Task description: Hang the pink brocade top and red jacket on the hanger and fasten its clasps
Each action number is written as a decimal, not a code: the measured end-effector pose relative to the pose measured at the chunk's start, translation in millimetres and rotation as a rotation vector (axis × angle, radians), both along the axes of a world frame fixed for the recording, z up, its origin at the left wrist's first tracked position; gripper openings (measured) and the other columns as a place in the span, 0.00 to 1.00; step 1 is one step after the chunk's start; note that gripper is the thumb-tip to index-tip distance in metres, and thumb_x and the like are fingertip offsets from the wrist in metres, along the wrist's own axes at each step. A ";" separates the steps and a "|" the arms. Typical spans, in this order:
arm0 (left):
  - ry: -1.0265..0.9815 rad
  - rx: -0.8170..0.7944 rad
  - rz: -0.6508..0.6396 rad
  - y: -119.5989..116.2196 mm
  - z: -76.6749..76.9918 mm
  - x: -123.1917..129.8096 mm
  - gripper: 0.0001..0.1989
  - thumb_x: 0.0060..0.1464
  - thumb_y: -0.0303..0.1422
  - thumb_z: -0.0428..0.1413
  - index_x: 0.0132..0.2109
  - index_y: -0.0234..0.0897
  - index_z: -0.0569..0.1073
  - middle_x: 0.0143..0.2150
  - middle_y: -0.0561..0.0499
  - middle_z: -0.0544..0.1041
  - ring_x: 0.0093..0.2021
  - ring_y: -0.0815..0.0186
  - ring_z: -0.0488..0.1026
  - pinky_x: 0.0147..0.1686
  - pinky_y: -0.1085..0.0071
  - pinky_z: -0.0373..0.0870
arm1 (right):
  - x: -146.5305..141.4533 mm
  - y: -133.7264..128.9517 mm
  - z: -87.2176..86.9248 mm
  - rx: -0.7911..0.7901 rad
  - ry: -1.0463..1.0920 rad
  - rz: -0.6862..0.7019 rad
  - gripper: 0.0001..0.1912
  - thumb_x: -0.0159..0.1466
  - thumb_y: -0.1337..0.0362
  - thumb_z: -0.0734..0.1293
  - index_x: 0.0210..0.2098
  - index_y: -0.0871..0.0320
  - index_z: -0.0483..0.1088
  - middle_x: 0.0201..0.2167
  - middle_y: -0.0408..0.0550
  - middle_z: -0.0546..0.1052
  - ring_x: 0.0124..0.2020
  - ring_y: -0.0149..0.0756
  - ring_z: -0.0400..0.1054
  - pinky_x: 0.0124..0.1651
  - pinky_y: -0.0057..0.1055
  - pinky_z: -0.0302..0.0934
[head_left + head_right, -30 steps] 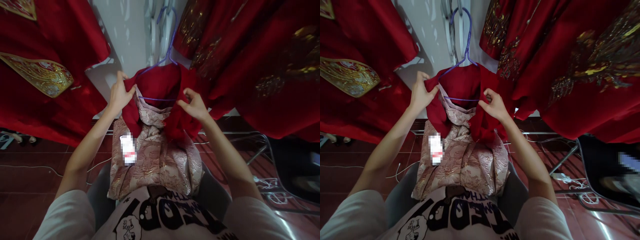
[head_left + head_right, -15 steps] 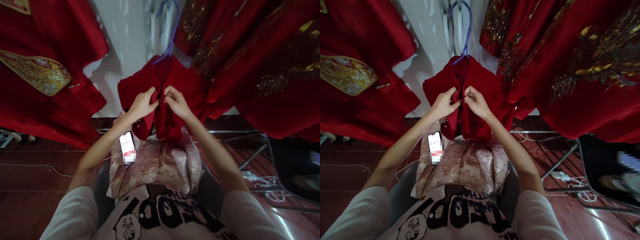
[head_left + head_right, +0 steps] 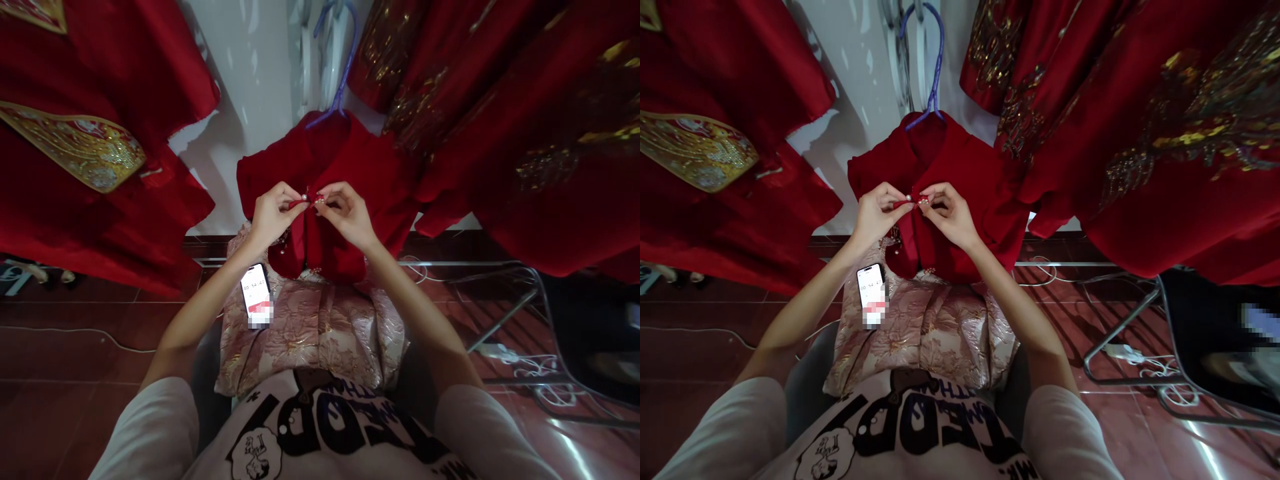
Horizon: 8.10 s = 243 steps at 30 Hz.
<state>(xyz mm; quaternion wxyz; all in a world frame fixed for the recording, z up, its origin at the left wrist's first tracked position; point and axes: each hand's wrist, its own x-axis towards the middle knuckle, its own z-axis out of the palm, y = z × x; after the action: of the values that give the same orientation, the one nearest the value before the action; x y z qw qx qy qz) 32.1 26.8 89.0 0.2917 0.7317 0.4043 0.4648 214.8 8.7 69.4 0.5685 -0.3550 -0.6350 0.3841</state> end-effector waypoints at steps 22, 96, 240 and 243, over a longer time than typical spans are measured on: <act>0.486 0.307 -0.042 -13.7 26.4 7.8 0.05 0.56 0.31 0.58 0.39 0.35 0.76 0.36 0.51 0.81 0.36 0.67 0.78 0.38 0.72 0.71 | 8.3 -21.3 13.4 0.108 -0.163 -0.148 0.13 0.62 0.58 0.71 0.44 0.55 0.71 0.44 0.47 0.73 0.41 0.33 0.73 0.44 0.33 0.75; 0.071 -0.250 -0.168 -39.5 -61.8 -21.6 0.14 0.55 0.41 0.61 0.41 0.36 0.71 0.33 0.49 0.79 0.32 0.69 0.77 0.33 0.72 0.75 | 24.2 -63.0 14.3 -0.207 -0.438 0.109 0.14 0.60 0.54 0.70 0.34 0.56 0.64 0.31 0.46 0.76 0.32 0.35 0.74 0.36 0.35 0.70; -0.008 -0.314 -0.003 -33.8 -129.7 -31.6 0.05 0.43 0.27 0.61 0.31 0.36 0.79 0.30 0.52 0.83 0.31 0.64 0.80 0.34 0.69 0.78 | -33.8 -32.5 -88.0 -0.154 -0.551 -0.055 0.04 0.60 0.72 0.67 0.36 0.59 0.72 0.36 0.49 0.78 0.36 0.33 0.75 0.43 0.32 0.72; 0.036 -0.286 0.021 -33.9 -130.5 -32.5 0.07 0.44 0.25 0.60 0.32 0.35 0.81 0.31 0.50 0.83 0.32 0.63 0.80 0.35 0.68 0.78 | -33.5 -31.1 -91.5 -0.147 -0.575 -0.060 0.05 0.61 0.72 0.67 0.36 0.59 0.71 0.36 0.49 0.78 0.36 0.34 0.75 0.45 0.33 0.72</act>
<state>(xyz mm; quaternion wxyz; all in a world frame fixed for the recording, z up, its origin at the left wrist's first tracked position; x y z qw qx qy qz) -0.3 -7.1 -41.5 0.3807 0.6867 0.4790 0.3924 181.3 -22.4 -22.1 0.3490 -0.5079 -0.7299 0.2957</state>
